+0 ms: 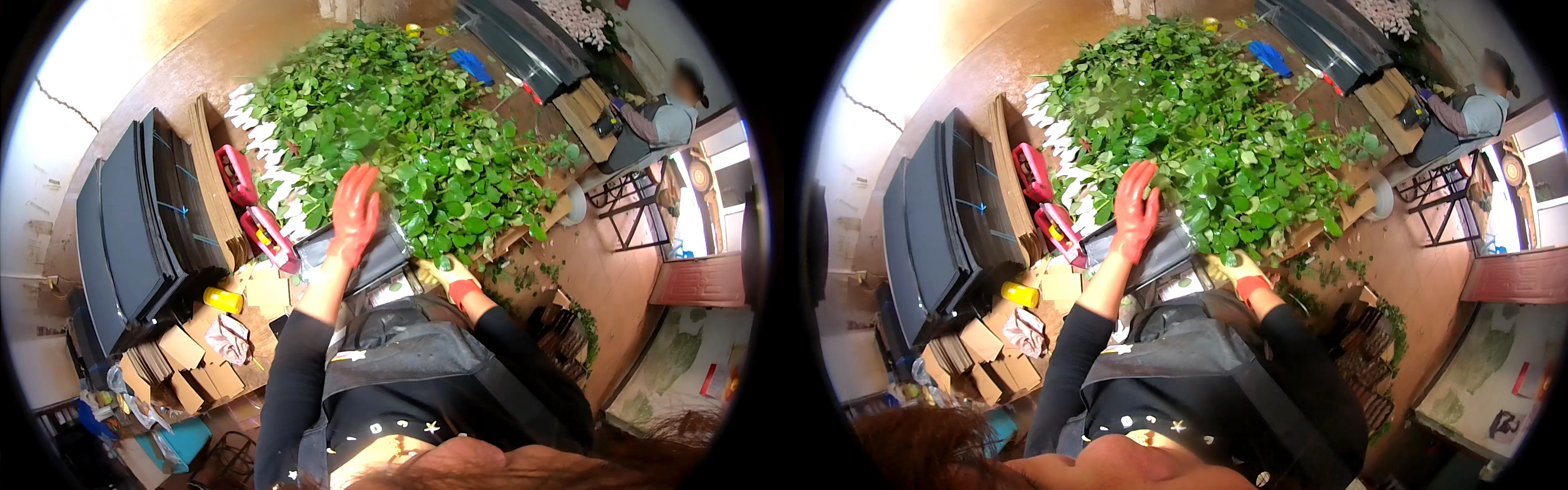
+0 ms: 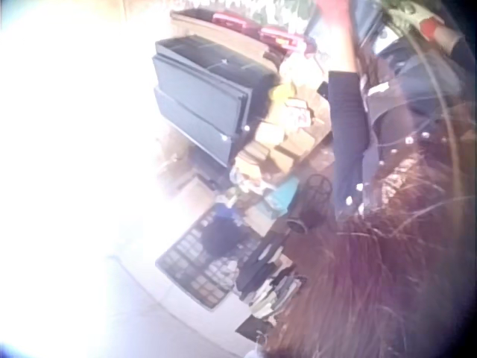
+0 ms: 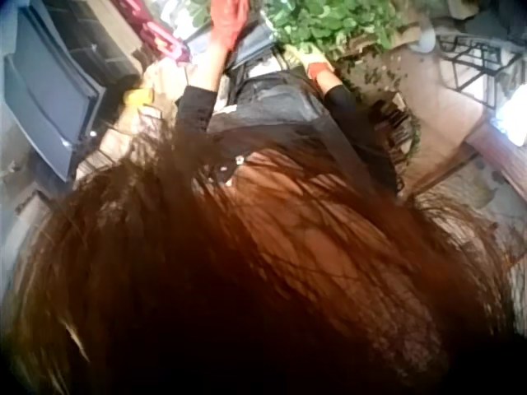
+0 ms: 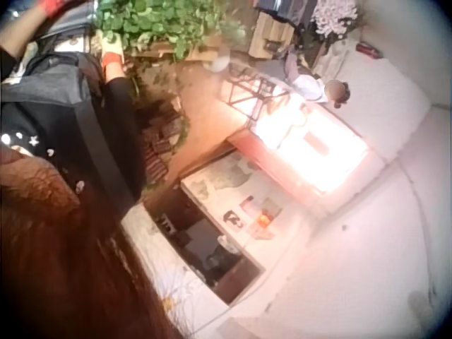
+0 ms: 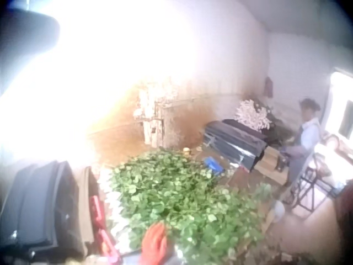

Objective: The person arranges white tulips and green foliage into a black rectangular tray. They place the tulips in a row, fill the gaps with leaves, and use a stapler to secure the arrangement.

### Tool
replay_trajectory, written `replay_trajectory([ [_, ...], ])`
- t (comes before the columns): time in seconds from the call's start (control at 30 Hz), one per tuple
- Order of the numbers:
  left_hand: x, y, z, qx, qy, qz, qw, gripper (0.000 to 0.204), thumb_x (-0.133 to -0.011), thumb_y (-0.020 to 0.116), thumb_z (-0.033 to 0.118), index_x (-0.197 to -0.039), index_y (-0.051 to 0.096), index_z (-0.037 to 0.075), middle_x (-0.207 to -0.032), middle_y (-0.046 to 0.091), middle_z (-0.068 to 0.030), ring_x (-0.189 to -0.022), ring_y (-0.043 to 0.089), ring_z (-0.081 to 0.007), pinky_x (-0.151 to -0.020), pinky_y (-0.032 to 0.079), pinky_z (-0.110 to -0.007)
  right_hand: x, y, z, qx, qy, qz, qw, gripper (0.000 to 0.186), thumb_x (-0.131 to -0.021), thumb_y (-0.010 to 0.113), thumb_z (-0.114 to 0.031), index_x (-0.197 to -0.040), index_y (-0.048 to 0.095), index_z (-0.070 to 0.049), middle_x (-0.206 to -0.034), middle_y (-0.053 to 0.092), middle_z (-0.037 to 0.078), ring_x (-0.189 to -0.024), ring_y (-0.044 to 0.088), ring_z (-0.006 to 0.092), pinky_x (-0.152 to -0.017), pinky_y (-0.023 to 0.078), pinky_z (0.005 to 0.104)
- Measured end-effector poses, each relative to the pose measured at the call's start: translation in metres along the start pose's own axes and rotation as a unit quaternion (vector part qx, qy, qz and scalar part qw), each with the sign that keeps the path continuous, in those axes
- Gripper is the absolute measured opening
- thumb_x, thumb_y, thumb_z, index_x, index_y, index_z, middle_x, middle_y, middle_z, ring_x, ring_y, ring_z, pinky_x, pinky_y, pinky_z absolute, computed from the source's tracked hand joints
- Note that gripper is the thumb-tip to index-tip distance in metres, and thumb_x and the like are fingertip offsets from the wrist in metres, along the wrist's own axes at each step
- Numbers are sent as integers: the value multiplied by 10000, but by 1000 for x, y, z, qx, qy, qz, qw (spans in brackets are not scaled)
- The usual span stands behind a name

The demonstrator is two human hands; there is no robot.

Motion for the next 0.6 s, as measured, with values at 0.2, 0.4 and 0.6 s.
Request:
replay_trajectory([
  [0.2, 89, -127, -15, 77, -218, 158, 960, 297, -970, 671, 86, -1256, 625, 18, -1215, 654, -141, -1114, 629, -246, -973, 505, -373, 37, -24, 9, 493, -54, -14, 868, 395, -973, 561, -460, -1139, 721, -139, -1144, 719, 170, -1068, 669, 390, -942, 526, 466],
  [0.4, 195, -150, -76, 176, -596, 151, 769, 360, -933, 754, 208, -1227, 665, 20, -952, 638, -7, -834, 574, -103, -764, 483, -251, 77, 9, -25, 388, -40, -1, 921, 376, -974, 619, -402, -1165, 711, -91, -1077, 744, 169, -1006, 713, 334, -886, 548, 414],
  [0.6, 168, -118, -90, 188, -614, 114, 758, 413, -925, 767, 278, -1189, 651, -18, -868, 621, -30, -788, 567, -121, -716, 467, -260, 75, 36, -44, 385, -102, -34, 917, 371, -989, 607, -407, -1204, 703, -120, -1160, 721, 165, -1051, 689, 361, -912, 542, 428],
])
Point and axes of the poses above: each hand's wrist, its own x-axis away from the middle knuckle, its own y-axis out of the palm, z = x × y, the point moved 1 cm from there along -x, towards the middle knuckle
